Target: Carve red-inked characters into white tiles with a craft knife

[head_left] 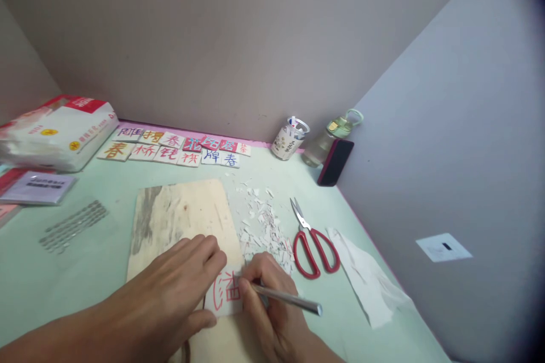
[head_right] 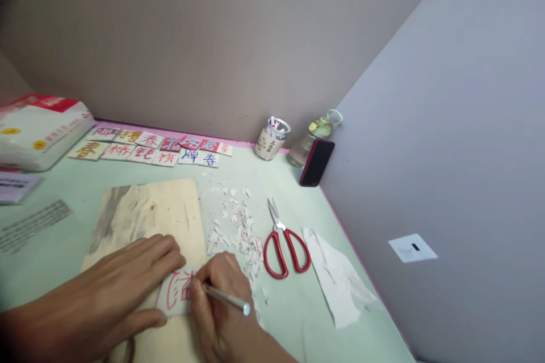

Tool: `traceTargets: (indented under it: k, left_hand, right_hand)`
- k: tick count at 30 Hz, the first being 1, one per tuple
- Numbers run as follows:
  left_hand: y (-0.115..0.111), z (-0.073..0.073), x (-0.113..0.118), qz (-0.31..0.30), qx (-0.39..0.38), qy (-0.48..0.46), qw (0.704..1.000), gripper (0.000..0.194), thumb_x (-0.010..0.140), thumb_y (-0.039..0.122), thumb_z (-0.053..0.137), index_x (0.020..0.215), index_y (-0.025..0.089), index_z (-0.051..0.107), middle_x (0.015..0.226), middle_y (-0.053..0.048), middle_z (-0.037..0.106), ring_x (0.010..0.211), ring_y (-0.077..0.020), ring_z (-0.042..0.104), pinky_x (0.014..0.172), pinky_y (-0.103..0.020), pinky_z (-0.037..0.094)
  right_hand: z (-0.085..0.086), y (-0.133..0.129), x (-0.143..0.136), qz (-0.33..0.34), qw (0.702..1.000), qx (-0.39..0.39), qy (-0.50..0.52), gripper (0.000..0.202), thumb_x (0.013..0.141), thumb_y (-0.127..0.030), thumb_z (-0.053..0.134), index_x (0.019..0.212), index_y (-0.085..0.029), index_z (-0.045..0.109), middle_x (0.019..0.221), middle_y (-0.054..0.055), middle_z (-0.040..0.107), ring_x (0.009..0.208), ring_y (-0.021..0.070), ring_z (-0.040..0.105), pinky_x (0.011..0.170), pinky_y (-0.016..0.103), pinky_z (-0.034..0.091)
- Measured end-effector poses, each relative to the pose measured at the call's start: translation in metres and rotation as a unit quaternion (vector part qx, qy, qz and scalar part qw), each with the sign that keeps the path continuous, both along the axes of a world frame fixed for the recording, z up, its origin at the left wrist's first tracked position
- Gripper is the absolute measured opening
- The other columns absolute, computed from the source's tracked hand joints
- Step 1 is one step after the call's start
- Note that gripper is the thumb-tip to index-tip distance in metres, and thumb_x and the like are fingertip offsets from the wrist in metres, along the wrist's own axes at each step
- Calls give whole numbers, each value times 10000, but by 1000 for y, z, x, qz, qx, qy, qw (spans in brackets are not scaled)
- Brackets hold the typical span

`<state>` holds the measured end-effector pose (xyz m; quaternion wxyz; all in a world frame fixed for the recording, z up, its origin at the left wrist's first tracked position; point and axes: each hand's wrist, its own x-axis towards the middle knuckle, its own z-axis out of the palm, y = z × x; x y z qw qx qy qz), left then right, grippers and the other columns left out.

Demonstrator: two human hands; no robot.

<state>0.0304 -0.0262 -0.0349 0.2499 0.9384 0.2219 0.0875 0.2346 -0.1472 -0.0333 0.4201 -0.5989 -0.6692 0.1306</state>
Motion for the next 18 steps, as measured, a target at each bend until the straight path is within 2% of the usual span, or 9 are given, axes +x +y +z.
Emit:
traceTargets:
  k: [3,7,15,18]
  left_hand:
    - [-2,1,1,5,9,3,1000,547,780,43,825,1256,288,709,1402,-77,763,1302,-351,723,1142,-492,579]
    - [-2,1,1,1,16,12,1000,523,782,50,818,1241,278,716,1415,-90,762,1280,-339,720,1088,-467,594]
    - [11,3,-2,-44,-29,34,998,520,774,172,943,1239,290,741,1360,-75,782,1233,-345,740,1072,-459,608]
    - [11,0,-2,-43,-30,19,998,685,795,135,906,1420,328,702,1400,-54,783,1292,-336,739,1128,-439,586]
  right_hand:
    - [-1,0,-1,-2,1000,17,0,196,1112,-109,516,991,-263,527,841,-40,619,693,131,583,635,234,460]
    - [-3,1,0,-4,1000,24,4,196,1116,-119,517,981,-260,532,832,-40,614,697,132,586,639,237,461]
    - [-10,-3,2,-7,999,-7,38,207,1156,-183,528,963,-249,561,859,-11,615,744,159,584,692,292,475]
    - [-13,-6,3,1,998,-27,48,185,1157,-190,550,985,-249,579,891,-1,620,809,180,589,766,332,485]
